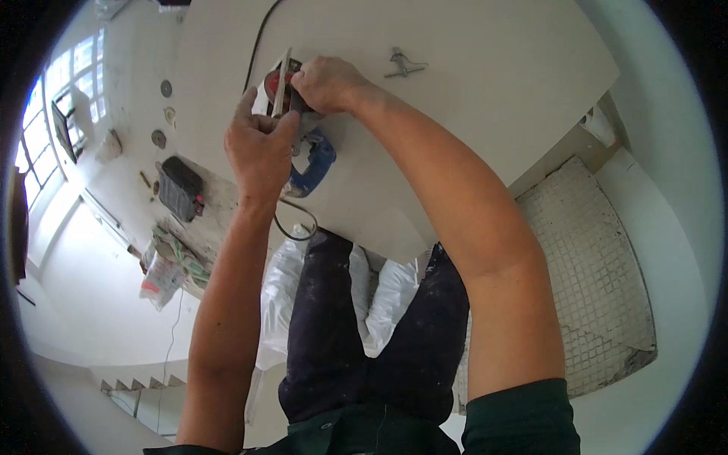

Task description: The recorder is disassembling and repairing components of a handheld circular saw.

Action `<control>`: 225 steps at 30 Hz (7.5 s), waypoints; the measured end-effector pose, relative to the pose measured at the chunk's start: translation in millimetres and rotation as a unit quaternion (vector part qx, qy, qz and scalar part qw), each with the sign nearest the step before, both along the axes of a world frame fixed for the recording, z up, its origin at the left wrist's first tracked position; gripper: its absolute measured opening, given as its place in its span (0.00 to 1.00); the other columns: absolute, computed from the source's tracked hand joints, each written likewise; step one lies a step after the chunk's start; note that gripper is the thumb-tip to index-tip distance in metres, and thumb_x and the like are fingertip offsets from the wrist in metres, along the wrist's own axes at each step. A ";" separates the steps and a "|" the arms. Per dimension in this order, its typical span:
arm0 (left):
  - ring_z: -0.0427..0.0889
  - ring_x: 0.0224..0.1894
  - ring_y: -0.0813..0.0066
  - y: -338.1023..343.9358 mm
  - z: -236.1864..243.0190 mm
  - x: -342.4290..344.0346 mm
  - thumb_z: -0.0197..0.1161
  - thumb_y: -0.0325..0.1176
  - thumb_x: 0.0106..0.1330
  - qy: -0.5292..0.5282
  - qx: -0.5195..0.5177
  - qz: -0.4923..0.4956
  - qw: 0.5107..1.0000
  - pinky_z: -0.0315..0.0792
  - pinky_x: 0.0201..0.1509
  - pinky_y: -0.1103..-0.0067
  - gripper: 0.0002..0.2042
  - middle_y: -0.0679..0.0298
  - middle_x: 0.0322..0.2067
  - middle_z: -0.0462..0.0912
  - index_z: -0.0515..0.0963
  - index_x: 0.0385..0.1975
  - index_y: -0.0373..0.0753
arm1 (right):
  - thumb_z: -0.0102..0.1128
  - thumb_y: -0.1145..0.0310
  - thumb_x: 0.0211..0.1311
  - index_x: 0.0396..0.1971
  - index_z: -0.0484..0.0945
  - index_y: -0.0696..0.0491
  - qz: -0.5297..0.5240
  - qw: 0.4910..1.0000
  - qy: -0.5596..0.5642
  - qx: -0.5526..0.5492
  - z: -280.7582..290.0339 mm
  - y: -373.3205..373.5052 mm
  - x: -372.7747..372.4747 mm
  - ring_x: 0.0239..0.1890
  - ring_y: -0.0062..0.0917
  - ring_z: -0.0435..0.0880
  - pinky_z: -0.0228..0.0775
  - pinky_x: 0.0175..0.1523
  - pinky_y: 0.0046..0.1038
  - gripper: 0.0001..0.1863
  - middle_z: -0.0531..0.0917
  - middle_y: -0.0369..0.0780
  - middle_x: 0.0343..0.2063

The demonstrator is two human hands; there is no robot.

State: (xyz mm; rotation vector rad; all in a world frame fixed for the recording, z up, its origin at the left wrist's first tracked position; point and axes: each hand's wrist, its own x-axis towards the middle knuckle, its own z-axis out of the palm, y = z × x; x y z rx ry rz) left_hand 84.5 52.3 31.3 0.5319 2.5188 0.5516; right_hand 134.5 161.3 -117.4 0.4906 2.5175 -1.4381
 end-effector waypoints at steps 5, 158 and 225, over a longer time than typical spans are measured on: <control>0.77 0.21 0.84 2.9 7.0 -1.9 0.71 0.31 0.53 -0.023 0.012 0.015 1.000 0.72 0.30 0.82 0.35 0.66 0.17 0.79 0.70 0.62 0.21 | 0.42 0.58 0.69 0.35 0.80 0.60 0.006 0.999 0.015 -0.028 27.3 -0.4 2.0 0.44 0.51 0.82 0.72 0.52 0.45 0.21 0.84 0.54 0.38; 0.73 0.19 0.84 33.3 -29.2 -88.3 0.66 0.29 0.65 -0.149 -0.133 -0.083 0.976 0.63 0.19 0.85 0.18 0.65 0.21 0.80 0.79 0.52 0.24 | 0.62 0.73 0.58 0.50 0.80 0.56 -0.423 0.854 0.084 -0.291 26.5 -38.0 63.8 0.43 0.38 0.85 0.77 0.52 0.36 0.18 0.85 0.47 0.38; 0.80 0.25 0.80 38.7 -10.1 -88.8 0.67 0.34 0.65 -0.131 -0.190 -0.117 0.966 0.72 0.28 0.82 0.20 0.58 0.29 0.86 0.76 0.50 0.25 | 0.70 0.67 0.55 0.38 0.86 0.59 -0.282 0.907 0.105 -0.294 22.6 -22.1 24.7 0.34 0.35 0.89 0.81 0.47 0.31 0.14 0.88 0.48 0.32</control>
